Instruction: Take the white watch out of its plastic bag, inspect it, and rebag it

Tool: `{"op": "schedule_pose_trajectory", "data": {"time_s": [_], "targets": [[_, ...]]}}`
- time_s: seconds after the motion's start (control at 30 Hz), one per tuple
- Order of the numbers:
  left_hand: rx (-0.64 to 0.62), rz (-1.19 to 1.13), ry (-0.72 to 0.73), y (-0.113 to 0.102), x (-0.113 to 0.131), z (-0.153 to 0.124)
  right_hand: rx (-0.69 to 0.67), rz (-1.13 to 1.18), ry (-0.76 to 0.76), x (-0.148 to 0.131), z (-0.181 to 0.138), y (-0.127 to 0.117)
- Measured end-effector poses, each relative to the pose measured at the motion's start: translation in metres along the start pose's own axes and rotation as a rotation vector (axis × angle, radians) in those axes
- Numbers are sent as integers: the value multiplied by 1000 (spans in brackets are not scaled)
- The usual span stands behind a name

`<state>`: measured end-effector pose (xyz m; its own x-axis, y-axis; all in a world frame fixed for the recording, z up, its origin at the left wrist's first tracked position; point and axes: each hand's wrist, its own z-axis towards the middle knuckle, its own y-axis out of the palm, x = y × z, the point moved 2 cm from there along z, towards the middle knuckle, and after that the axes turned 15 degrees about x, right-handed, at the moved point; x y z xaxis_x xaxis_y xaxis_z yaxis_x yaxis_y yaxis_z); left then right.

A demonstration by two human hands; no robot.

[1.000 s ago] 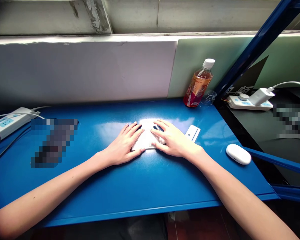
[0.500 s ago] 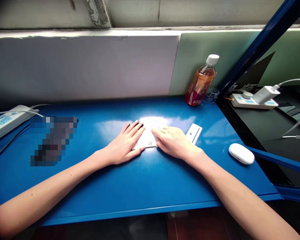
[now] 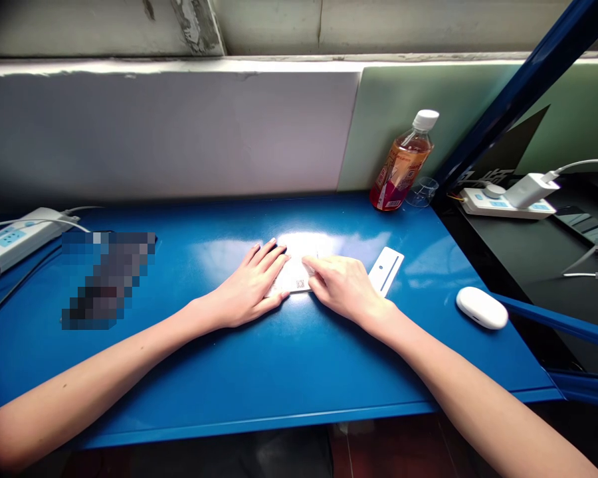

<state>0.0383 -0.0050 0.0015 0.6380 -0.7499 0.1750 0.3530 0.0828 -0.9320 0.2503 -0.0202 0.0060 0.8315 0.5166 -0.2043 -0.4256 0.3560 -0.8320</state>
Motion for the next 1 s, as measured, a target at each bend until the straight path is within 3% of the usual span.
{"op": "schedule_pose_trajectory", "data": {"time_s": [0.57, 1.0], "targets": [[-1, 40, 7, 0, 1, 1, -17, 164, 333, -3, 7, -1], [-13, 33, 16, -2, 1, 2, -16, 223, 477, -1, 8, -1]]}}
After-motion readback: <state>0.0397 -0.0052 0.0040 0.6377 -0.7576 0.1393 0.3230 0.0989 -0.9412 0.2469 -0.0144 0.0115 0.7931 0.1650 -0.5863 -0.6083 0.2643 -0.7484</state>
